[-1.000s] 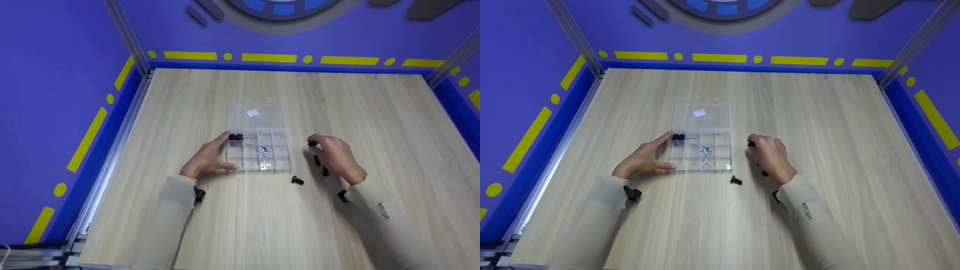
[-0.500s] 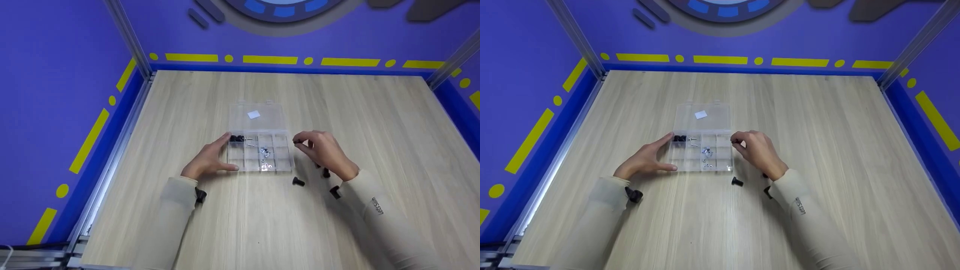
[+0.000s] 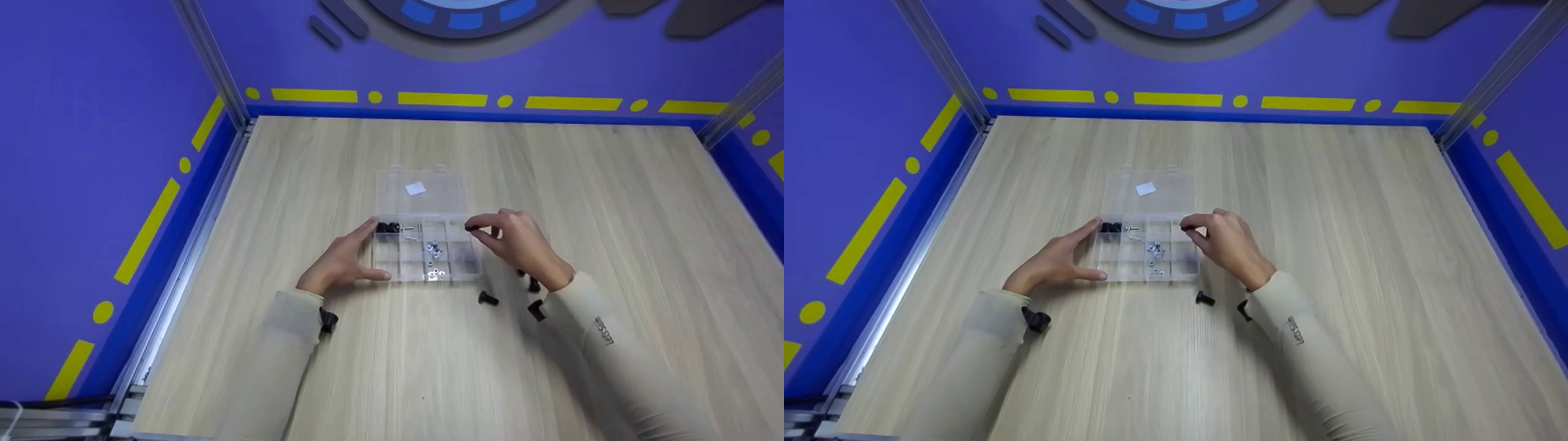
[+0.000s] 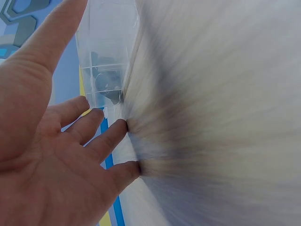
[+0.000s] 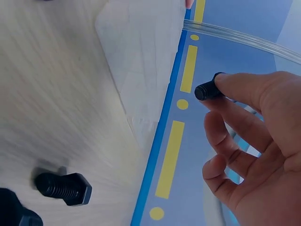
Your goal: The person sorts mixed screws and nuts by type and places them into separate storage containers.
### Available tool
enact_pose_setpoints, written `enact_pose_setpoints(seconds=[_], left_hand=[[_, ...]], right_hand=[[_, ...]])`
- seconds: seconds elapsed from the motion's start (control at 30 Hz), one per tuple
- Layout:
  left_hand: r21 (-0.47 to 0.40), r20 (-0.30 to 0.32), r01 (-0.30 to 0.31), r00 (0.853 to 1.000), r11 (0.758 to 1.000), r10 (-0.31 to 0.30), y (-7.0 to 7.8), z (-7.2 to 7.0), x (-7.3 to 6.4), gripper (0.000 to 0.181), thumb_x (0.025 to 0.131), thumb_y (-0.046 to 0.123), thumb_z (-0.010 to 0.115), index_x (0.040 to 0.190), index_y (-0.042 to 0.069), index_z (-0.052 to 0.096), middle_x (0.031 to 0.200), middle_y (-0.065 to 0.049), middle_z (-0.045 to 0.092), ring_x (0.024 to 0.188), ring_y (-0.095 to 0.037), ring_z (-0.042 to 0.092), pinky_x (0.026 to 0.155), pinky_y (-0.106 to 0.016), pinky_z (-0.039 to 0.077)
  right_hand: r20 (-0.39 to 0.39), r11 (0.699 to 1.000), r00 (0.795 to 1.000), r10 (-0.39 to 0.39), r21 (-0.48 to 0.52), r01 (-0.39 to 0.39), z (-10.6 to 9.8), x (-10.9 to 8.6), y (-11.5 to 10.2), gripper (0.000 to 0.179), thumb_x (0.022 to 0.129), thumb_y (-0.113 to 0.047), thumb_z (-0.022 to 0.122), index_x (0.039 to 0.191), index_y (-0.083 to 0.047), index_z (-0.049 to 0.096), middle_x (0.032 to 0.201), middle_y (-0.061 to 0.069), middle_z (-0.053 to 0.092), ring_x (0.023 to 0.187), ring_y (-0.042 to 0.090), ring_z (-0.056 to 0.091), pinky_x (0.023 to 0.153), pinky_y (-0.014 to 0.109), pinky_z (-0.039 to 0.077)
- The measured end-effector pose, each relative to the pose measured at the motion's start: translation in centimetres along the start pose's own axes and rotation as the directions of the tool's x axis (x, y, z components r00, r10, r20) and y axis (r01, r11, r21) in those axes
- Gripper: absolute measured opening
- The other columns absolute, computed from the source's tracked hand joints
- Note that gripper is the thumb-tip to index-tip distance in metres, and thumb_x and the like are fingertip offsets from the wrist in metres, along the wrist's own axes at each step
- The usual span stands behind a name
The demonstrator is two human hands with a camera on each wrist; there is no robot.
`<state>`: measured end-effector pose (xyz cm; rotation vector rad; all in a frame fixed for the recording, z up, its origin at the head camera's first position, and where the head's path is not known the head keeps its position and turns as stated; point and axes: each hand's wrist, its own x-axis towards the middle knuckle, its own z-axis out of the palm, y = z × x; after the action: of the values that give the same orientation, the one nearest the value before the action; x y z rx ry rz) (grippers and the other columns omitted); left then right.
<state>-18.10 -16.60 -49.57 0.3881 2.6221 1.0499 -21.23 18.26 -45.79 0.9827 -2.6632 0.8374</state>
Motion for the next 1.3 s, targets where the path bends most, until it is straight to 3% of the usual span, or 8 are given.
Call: enact_pose_setpoints(seconds=[0.17, 0.53, 0.83, 1.07, 1.3], left_hand=[[-0.009, -0.003, 0.003, 1.000, 1.000, -0.003, 0.0, 0.0, 0.0, 0.119, 0.076, 0.039, 0.092, 0.165, 0.013, 0.019, 0.171, -0.001, 0.015, 0.156, -0.021, 0.016, 0.128, -0.035, 0.015], [-0.018, 0.000, -0.007, 1.000, 1.000, 0.007, 0.1, -0.1, -0.1, 0.118, 0.076, 0.038, 0.092, 0.165, 0.013, 0.019, 0.171, -0.001, 0.016, 0.156, -0.021, 0.017, 0.128, -0.035, 0.015], [-0.005, 0.007, -0.016, 1.000, 1.000, 0.016, 0.0, -0.1, -0.1, 0.118, 0.077, 0.040, 0.092, 0.165, 0.012, 0.019, 0.171, -0.002, 0.015, 0.156, -0.022, 0.016, 0.128, -0.036, 0.016], [-0.017, 0.002, -0.011, 1.000, 1.000, 0.011, 0.0, -0.1, -0.2, 0.119, 0.076, 0.040, 0.092, 0.165, 0.013, 0.018, 0.171, -0.002, 0.014, 0.156, -0.023, 0.016, 0.128, -0.037, 0.015], [-0.018, -0.002, -0.020, 1.000, 1.000, 0.020, 0.0, -0.1, -0.2, 0.119, 0.075, 0.041, 0.092, 0.165, 0.012, 0.019, 0.171, -0.002, 0.016, 0.156, -0.022, 0.017, 0.128, -0.035, 0.015]], right_hand=[[0.021, 1.000, 0.999, 0.028, -0.004, -0.028, 0.3, 0.4, 0.1, 0.016, 0.096, -0.010, 0.073, 0.108, -0.014, 0.082, 0.100, -0.003, 0.079, 0.071, 0.013, 0.065, 0.057, 0.029, 0.050], [0.043, 0.998, 0.998, 0.049, -0.038, -0.047, 0.8, 0.8, 0.4, 0.021, 0.096, -0.006, 0.071, 0.114, -0.011, 0.080, 0.106, 0.001, 0.079, 0.074, 0.019, 0.063, 0.064, 0.032, 0.054], [0.156, 0.992, 0.981, 0.111, -0.071, -0.101, 1.3, 1.0, 0.0, 0.030, 0.097, -0.010, 0.069, 0.127, -0.007, 0.073, 0.115, 0.007, 0.076, 0.079, 0.026, 0.060, 0.064, 0.033, 0.049], [0.181, 0.991, 0.977, 0.115, -0.085, -0.101, 1.7, 1.3, -0.2, 0.034, 0.097, -0.011, 0.069, 0.131, -0.008, 0.071, 0.098, 0.006, 0.076, 0.074, 0.023, 0.050, 0.061, 0.032, 0.042], [0.273, 0.983, 0.947, 0.170, -0.114, -0.144, 2.1, 1.3, 0.1, 0.037, 0.094, -0.007, 0.070, 0.132, -0.005, 0.071, 0.119, 0.009, 0.075, 0.070, 0.021, 0.046, 0.060, 0.032, 0.037]])
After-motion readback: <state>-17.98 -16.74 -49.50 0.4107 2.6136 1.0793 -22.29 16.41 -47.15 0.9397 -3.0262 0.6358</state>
